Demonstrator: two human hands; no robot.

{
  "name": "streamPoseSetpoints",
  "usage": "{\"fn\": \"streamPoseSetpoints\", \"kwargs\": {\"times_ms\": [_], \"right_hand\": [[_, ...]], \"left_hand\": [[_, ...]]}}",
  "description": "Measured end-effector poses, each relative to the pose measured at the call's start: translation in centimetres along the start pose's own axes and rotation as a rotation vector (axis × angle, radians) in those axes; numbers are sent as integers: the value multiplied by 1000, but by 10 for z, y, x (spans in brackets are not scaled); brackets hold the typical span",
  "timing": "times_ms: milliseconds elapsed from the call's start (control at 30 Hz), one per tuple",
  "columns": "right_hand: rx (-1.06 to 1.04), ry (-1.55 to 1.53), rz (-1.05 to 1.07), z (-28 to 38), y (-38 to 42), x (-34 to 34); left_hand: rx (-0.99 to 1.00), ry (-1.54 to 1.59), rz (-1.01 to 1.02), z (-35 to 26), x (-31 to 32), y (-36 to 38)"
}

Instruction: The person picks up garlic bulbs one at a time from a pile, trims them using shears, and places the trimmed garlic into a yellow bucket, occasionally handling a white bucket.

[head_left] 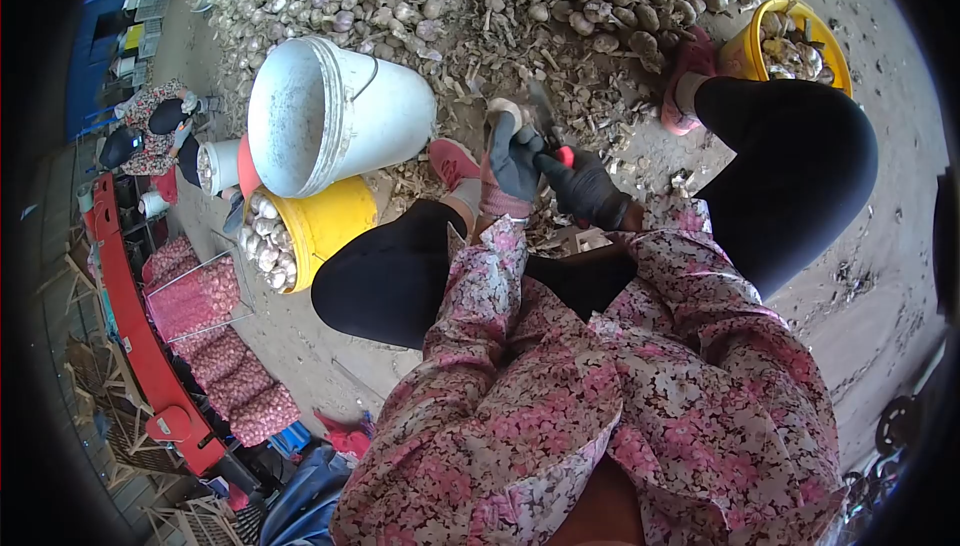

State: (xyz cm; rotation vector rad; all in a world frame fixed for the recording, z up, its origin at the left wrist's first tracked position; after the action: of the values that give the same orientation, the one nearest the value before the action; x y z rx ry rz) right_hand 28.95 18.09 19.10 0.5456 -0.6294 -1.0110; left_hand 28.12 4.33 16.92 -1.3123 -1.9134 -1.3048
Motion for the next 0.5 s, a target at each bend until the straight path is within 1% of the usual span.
{"fn": "streamPoseSetpoints", "kwargs": {"times_ms": [33,100,133,167,233,267,300,367,400,433,500], "right_hand": [[-1,2,6,0,-3,1],[-5,-284,-73,-6,-13,-5],[-56,-165,-98,-1,-12,-7],[-50,-155,-93,0,-8,-7],[-512,376,-219,18,8,-9],[-665,714,-315,18,-1,-12],[-662,722,-314,10,-3,-15],[-691,1007,-446,24,11,-15],[-628,1071,-429,25,11,-15],[-624,1077,-431,23,12,-16],[-603,1158,-411,20,12,-17]], "left_hand": [[6,-1,-2,-5,-3,-3],[-51,434,131,-15,-8,-6],[5,322,157,-19,-9,-3],[12,330,152,-23,-10,0],[212,-421,-38,-33,-12,3],[218,-536,-65,-38,6,10],[217,-528,-67,-37,12,11],[376,-871,-68,-33,17,10],[422,-955,-75,-32,17,10],[419,-949,-74,-32,12,9],[461,-1189,-88,-33,5,7]]}}
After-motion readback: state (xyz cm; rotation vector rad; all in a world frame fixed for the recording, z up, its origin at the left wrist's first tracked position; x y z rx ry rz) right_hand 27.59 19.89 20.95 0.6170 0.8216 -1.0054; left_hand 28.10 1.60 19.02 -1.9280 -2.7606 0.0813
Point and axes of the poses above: each hand's wrist, its own y-axis away from the middle knuckle, its own x-axis out of the palm, z = x × y, the point moved 2 cm from there along -y, towards the middle knuckle, and after that the axes turned 3 degrees about y, right-handed, at the moved point
